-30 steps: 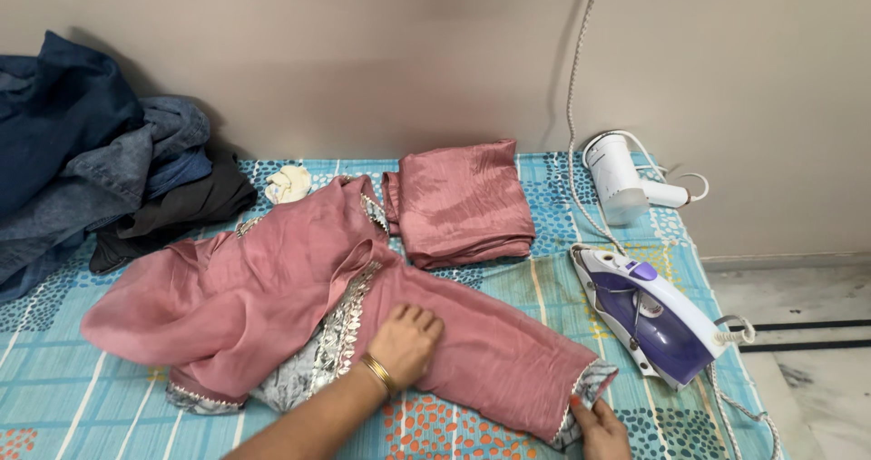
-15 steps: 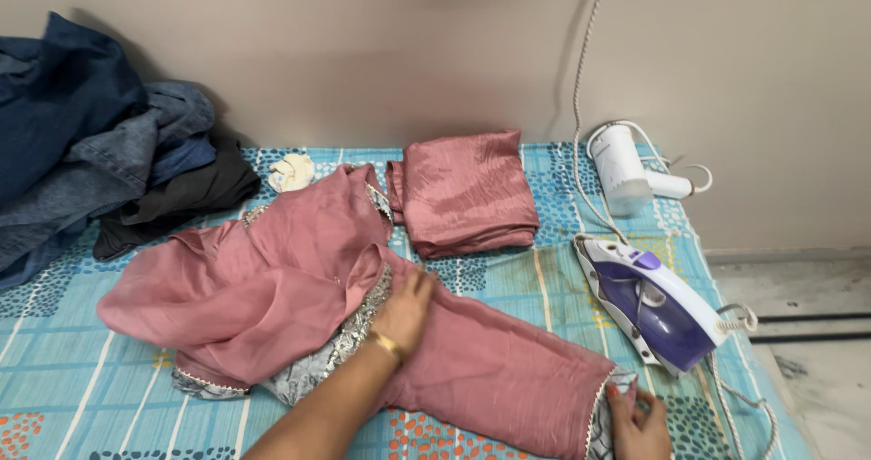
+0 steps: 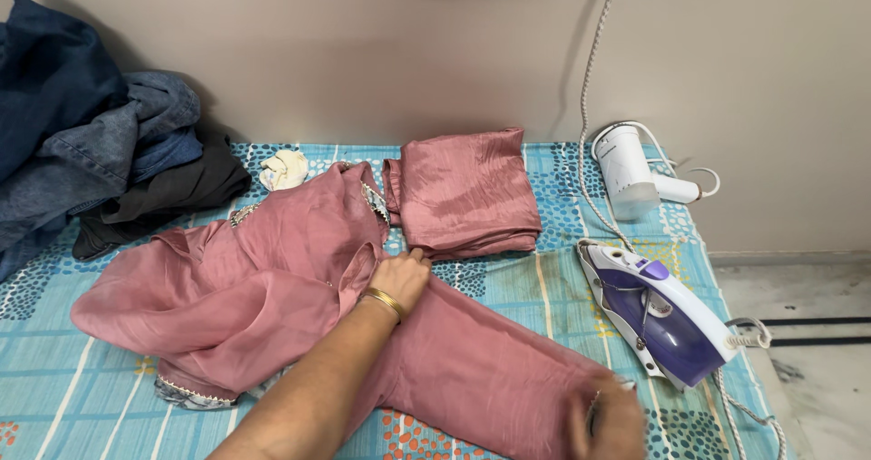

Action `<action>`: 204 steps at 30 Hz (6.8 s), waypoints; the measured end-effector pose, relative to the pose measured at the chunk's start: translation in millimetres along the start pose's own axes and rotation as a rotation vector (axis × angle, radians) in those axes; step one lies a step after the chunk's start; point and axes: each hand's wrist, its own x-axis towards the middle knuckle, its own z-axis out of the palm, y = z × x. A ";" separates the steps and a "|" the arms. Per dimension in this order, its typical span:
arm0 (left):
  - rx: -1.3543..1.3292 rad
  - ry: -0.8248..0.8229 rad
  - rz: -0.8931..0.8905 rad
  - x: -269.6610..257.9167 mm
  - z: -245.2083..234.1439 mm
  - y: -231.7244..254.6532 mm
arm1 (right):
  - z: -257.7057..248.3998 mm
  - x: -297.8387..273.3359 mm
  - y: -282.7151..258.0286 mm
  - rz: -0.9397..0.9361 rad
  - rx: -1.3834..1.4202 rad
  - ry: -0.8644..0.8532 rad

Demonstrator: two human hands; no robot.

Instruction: The person irons a pink embroidered garment on a bed using a handheld iron. They smooth the sleeves and body, flip the garment to iron the back, and adjust the fabric throughout the process.

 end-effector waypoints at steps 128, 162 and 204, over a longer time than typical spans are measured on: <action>-0.277 0.055 -0.278 -135.7 42.4 -52.4 | -24.0 120.9 -267.0 -0.058 -0.607 -0.773; -0.350 0.082 -0.242 -137.9 57.8 -54.2 | -41.4 92.9 -248.1 -0.295 -0.630 -0.940; 0.116 -0.277 -0.213 -114.4 -39.2 8.9 | -147.6 150.7 -147.2 0.489 -0.284 -0.532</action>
